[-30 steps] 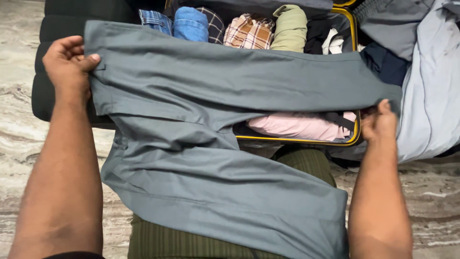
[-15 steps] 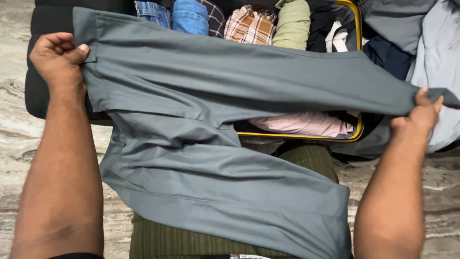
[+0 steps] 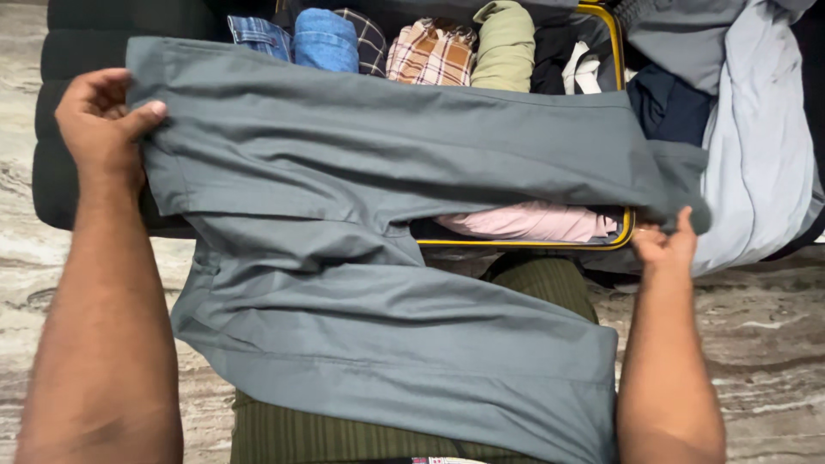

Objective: The person buttons a pair of grey pants, spreads them out, folds them in half lengthwise, and then rolls them tightly by hand before placing them into a suitcase.

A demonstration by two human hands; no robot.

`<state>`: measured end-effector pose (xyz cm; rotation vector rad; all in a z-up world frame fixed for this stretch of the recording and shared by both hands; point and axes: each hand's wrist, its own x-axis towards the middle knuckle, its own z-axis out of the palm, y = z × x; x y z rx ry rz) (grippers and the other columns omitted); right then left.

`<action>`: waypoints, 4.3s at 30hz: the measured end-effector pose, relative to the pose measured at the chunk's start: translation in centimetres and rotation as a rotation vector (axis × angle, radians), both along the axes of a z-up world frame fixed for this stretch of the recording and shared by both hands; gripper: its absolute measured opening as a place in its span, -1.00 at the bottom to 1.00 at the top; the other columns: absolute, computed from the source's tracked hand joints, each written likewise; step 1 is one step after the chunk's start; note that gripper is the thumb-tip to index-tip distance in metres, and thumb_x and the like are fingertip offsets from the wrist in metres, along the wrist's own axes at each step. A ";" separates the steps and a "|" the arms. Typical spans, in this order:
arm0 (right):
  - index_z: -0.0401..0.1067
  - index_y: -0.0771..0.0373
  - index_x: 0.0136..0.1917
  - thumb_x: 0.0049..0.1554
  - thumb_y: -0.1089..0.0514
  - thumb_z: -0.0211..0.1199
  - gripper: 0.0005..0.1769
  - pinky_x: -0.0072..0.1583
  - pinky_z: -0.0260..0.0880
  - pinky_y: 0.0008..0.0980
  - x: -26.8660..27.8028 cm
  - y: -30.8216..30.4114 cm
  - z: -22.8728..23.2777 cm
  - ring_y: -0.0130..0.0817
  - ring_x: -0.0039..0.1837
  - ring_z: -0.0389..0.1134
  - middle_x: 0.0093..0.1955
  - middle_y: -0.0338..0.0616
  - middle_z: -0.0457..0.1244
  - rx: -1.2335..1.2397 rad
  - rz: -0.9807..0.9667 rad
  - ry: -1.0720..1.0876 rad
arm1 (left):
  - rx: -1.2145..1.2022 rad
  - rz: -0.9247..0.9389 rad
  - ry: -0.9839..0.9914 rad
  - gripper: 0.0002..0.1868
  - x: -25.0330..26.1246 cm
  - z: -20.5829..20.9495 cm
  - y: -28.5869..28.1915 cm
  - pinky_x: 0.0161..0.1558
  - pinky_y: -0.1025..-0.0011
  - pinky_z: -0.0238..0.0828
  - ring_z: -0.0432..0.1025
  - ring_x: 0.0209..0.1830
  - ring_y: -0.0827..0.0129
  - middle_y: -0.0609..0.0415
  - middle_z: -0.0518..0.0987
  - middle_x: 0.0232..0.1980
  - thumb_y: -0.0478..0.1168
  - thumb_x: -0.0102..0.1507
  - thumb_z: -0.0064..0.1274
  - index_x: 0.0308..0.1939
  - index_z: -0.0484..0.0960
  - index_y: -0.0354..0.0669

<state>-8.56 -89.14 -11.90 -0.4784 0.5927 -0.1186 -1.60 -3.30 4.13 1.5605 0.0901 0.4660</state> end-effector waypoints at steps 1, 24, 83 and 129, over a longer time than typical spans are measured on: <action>0.24 0.28 0.53 0.24 -0.17 0.32 -0.24 0.48 0.23 0.13 0.1 0.2 0.3 0.03 0.50 0.26 0.54 0.04 0.22 0.013 0.039 -0.058 | -0.050 -0.050 0.057 -0.56 -0.5 1.0 -0.7 -0.10 0.69 0.58 0.54 -0.17 0.72 0.27 0.61 -0.14 -0.55 -0.02 0.21 -0.11 0.59 -0.13; 0.31 0.19 0.34 0.25 -0.07 0.32 -0.49 -0.11 0.36 -0.27 -0.2 2.1 3.0 -0.25 -0.02 0.35 0.16 -0.13 0.33 -0.587 0.252 0.184 | 1.447 0.241 -0.271 -0.54 -3.1 1.3 -10.9 0.30 0.00 0.12 0.31 0.35 -0.02 -0.16 0.45 0.38 -0.42 0.11 0.02 0.09 0.67 -0.12; 0.50 0.48 0.34 0.11 -0.02 0.38 -0.34 0.27 0.45 -0.25 -32.1 6.0 -4.1 -0.15 0.31 0.47 0.34 0.21 0.41 -1.444 1.220 0.657 | 1.175 -0.441 -0.402 -0.81 -12.2 0.8 -25.7 0.31 -0.02 0.14 0.26 0.43 0.02 -0.01 0.51 0.31 -0.20 0.11 0.24 -0.21 0.69 -0.08; 0.36 0.42 0.45 0.45 0.03 -0.02 -0.52 0.50 0.29 0.17 -17.1 -9.4 12.8 0.08 0.46 0.33 0.39 0.17 0.33 -0.144 -0.385 -0.314 | -0.258 -0.013 0.157 -0.04 -28.3 -13.0 0.0 0.17 0.36 0.47 0.48 0.17 0.34 -0.01 0.52 0.24 -0.67 0.05 0.05 0.55 0.24 -0.22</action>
